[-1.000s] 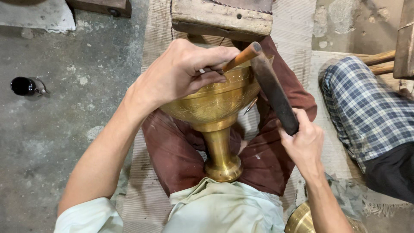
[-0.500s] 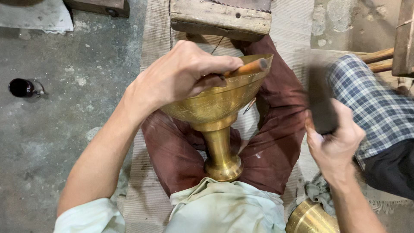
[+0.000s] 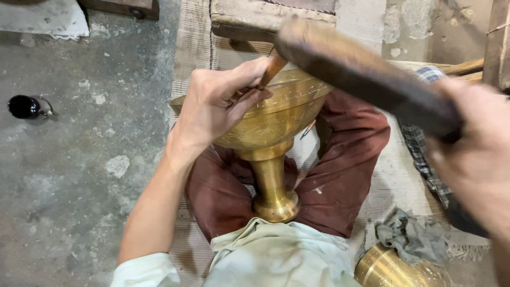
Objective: The person holds a brass goblet between their legs and uses a chisel and hammer to engrave decorative patterns on its surface. They repeatedly tap the chisel along the rim and body of the goblet to create fine lines and motifs.
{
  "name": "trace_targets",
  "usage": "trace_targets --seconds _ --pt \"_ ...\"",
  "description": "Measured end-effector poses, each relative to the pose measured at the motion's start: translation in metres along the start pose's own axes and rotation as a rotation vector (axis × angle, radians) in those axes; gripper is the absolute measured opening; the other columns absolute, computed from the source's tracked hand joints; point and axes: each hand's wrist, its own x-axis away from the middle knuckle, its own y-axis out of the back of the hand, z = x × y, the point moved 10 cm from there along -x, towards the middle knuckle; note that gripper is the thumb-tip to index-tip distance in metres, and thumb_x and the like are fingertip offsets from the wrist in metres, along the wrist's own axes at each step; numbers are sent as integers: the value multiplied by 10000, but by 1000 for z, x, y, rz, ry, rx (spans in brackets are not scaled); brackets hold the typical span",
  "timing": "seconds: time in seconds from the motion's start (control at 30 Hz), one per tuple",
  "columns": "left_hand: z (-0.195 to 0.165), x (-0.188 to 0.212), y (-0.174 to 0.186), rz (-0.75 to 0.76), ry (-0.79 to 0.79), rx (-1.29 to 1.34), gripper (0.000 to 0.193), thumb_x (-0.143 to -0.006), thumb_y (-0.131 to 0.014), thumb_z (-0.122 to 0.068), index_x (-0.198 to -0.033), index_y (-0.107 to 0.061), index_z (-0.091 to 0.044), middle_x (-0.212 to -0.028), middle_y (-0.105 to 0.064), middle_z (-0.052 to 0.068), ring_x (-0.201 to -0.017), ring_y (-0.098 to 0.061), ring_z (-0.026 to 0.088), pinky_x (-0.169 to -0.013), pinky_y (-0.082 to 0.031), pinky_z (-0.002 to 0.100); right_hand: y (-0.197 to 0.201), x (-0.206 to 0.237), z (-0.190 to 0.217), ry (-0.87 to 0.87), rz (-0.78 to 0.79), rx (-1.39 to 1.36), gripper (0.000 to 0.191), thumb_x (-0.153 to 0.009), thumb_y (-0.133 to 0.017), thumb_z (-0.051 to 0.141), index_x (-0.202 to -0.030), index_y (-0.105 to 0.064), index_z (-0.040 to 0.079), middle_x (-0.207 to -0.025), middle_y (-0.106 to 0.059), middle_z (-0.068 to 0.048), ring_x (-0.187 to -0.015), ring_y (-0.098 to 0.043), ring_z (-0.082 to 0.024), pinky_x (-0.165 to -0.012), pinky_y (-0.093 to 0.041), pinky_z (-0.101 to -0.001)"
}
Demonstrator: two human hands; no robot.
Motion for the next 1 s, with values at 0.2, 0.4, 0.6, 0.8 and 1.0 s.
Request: trace_targets --seconds 0.2,0.4,0.6,0.8,1.0 --pt "9 15 3 -150 108 -45 445 -959 -843 -60 -1361 -651 -66 -1197 -760 145 -908 -800 187 -788 -636 278 13 -28 9 90 -39 -45 435 -910 -728 -56 -1311 -566 -5 -1000 -641 -162 -881 -652 -252 -765 -530 -359" --pt "16 33 3 -314 129 -26 455 -993 -836 -65 -1395 -623 -57 -992 -785 73 -824 -787 133 -699 -633 241 16 -47 19 266 -54 -95 422 -952 -710 -132 -1332 -539 -67 -1056 -648 -217 -930 -678 -290 -786 -546 -373" --pt "20 52 -1 -483 155 -34 340 -1028 -809 -83 -1314 -627 -57 -895 -769 42 -625 -672 46 -521 -507 209 32 -69 41 352 6 16 504 -843 -622 -212 -1330 -571 -93 -1061 -674 -266 -933 -689 -324 -776 -552 -402" --pt "14 68 -1 -624 252 -17 280 -1016 -819 -54 -1209 -618 -26 -818 -731 48 -624 -649 38 -529 -488 192 32 -78 64 350 40 52 484 -821 -646 -200 -1286 -614 -70 -1031 -673 -251 -915 -690 -332 -768 -544 -405" --pt "21 75 -4 -715 347 128 294 -1001 -826 -51 -1146 -574 -7 -774 -712 54 -647 -647 36 -555 -487 153 37 -80 73 360 22 154 422 -822 -707 -171 -1222 -656 -46 -989 -664 -233 -881 -689 -347 -756 -533 -403"
